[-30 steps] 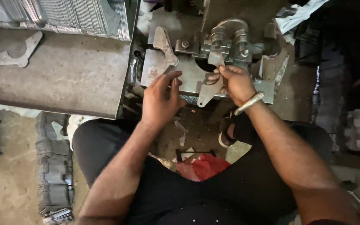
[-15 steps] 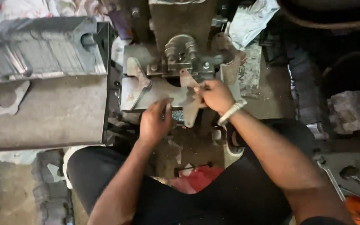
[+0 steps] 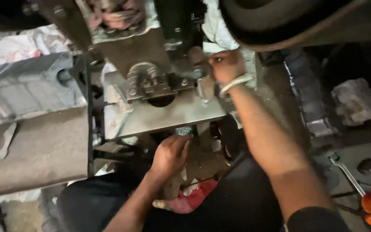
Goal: The recorder is using a industrial press machine to shape small metal components.
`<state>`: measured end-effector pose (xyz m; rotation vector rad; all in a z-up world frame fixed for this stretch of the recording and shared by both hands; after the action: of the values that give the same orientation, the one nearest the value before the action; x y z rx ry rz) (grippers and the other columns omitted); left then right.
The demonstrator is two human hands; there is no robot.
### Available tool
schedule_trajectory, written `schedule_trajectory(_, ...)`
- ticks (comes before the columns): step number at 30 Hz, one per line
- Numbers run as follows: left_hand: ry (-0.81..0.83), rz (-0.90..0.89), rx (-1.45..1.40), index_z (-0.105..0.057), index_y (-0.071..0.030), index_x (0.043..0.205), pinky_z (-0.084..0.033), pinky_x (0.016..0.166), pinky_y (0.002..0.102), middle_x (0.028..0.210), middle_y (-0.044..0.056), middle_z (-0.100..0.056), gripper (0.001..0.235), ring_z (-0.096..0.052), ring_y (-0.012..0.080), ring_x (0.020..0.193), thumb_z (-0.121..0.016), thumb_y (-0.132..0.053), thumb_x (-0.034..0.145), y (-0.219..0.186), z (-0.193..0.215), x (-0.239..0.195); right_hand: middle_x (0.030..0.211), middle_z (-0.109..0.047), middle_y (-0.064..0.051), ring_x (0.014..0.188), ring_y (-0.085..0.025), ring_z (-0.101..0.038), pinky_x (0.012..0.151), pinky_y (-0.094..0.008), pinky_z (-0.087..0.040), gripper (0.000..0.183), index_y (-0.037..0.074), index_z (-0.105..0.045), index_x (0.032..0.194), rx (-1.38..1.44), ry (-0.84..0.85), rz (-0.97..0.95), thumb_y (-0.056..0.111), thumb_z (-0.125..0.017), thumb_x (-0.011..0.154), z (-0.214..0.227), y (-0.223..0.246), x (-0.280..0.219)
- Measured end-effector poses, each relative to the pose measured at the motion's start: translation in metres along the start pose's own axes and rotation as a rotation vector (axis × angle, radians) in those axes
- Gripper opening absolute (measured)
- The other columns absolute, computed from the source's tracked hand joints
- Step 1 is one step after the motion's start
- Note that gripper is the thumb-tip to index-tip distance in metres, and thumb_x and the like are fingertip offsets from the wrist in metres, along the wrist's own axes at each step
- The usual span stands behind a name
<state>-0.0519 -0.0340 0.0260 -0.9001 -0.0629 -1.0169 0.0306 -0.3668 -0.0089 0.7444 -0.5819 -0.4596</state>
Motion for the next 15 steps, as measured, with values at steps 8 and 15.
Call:
schedule_trajectory(8, 0.009, -0.015, 0.084, -0.070, -0.005, 0.107, -0.055, 0.076, 0.047, 0.091, 0.017, -0.069, 0.016, -0.067, 0.0368, 0.085, -0.072, -0.010, 0.092, -0.009, -0.021, 0.069, 0.106, -0.074, -0.016, 0.095, -0.038, -0.070, 0.085, -0.048, -0.055, 0.030, 0.010, -0.074, 0.107, -0.346, -0.627, 0.317, 0.030, -0.081, 0.086, 0.018, -0.016, -0.004)
schedule_trajectory(15, -0.201, -0.700, 0.724, -0.065, -0.005, 0.115, -0.055, 0.083, 0.052, 0.113, 0.023, -0.064, 0.034, -0.064, 0.0416, 0.100, -0.065, -0.033, 0.095, 0.035, -0.052, 0.164, 0.106, -0.067, -0.016, 0.095, -0.031, -0.065, 0.082, -0.046, -0.050, 0.027, 0.006, -0.068, 0.110, -0.356, 0.324, -0.115, 0.025, -0.054, 0.097, -0.026, -0.117, -0.001)
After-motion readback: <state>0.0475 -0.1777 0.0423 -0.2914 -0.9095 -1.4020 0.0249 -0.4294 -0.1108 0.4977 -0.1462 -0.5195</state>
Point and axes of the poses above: each hand's wrist, its own x-axis towards the middle knuckle, its own z-axis out of the back of the hand, y = z × x, the point moved 2 cm from there along x, towards the middle knuckle
